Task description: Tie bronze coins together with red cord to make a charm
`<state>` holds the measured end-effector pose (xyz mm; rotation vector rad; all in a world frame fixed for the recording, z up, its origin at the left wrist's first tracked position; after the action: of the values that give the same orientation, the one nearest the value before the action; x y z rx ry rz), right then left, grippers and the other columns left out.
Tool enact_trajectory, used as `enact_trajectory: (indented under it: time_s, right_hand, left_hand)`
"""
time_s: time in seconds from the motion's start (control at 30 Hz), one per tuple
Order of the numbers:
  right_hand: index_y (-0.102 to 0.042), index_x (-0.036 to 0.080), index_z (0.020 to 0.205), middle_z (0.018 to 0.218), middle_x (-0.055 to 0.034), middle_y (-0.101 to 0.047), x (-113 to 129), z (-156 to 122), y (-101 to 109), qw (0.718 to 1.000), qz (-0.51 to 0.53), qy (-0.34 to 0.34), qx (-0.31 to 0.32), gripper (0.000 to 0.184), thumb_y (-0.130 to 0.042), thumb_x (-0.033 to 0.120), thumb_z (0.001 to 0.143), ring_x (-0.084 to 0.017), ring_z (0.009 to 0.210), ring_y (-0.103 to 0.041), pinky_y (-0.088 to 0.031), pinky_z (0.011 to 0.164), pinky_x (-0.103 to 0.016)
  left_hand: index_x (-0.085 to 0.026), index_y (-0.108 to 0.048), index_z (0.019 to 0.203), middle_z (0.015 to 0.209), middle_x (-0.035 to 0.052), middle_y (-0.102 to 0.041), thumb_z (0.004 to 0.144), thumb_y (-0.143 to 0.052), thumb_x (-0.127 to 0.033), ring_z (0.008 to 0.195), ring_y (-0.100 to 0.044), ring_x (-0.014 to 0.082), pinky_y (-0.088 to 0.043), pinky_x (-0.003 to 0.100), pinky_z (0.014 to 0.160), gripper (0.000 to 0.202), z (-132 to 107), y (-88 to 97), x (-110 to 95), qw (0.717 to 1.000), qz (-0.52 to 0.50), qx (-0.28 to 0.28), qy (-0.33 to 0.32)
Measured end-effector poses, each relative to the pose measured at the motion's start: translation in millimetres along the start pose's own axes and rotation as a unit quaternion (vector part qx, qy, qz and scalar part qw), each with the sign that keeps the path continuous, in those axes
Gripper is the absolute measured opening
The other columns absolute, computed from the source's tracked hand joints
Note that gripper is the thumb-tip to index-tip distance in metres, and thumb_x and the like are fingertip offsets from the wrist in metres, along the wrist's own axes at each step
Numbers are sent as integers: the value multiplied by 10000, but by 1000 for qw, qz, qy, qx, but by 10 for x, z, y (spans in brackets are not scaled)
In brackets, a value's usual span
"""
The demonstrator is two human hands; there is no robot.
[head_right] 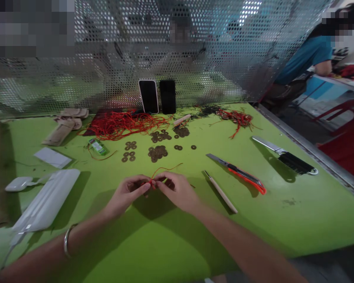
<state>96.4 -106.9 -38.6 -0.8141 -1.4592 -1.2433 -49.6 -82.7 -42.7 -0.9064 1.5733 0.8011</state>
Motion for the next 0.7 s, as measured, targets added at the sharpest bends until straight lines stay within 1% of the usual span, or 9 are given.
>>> enact_trajectory:
  time_s: [0.13,0.23,0.37,0.57,0.7]
  right_hand:
    - [-623,193,898,770,-7,-632,-34,6,-13,998,59,-25,6,199,-563,376,851,-108,634,-556,-426,555,-218]
    - [-604,192,878,764,1,-614,-45,12,-18,995,99,-30,15,187,-582,373,838,-104,650,-547,-422,576,-215]
    - [-582,186,835,747,9,-595,-44,7,-30,993,109,-27,27,173,-584,359,837,-106,670,-540,-417,605,-219]
    - [-543,183,839,729,18,-539,-51,1,-48,995,85,-30,45,112,-525,290,865,-96,629,-479,-363,546,-207]
    - [-538,179,850,724,21,-524,-29,-7,-47,996,69,-30,53,89,-490,249,875,-93,631,-471,-360,546,-203]
  left_hand:
    - [-161,-692,859,753,29,-670,747,-673,-328,606,-555,88,-475,198,587,201,9,-22,26,999,-21,32,-1]
    - [-167,-694,883,765,31,-673,765,-660,-323,612,-557,84,-470,192,590,198,9,-32,47,998,-25,56,3]
    - [-162,-697,882,760,36,-674,769,-655,-331,618,-559,90,-463,197,595,208,5,-47,47,997,-15,72,10]
    - [-169,-701,849,761,34,-688,767,-656,-324,656,-576,101,-453,194,608,181,8,-38,-14,998,21,50,-23]
    - [-168,-706,845,751,29,-689,765,-658,-324,654,-564,102,-438,193,595,181,-6,-9,-16,997,66,32,-38]
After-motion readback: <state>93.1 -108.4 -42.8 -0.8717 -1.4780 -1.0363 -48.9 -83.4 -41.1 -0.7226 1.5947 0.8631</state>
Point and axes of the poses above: each hand's wrist, its own z-axis towards the middle knuckle, its own y-axis out of the back of the hand, x = y × z, the point moved 5 cm from there along z, towards the middle knuckle
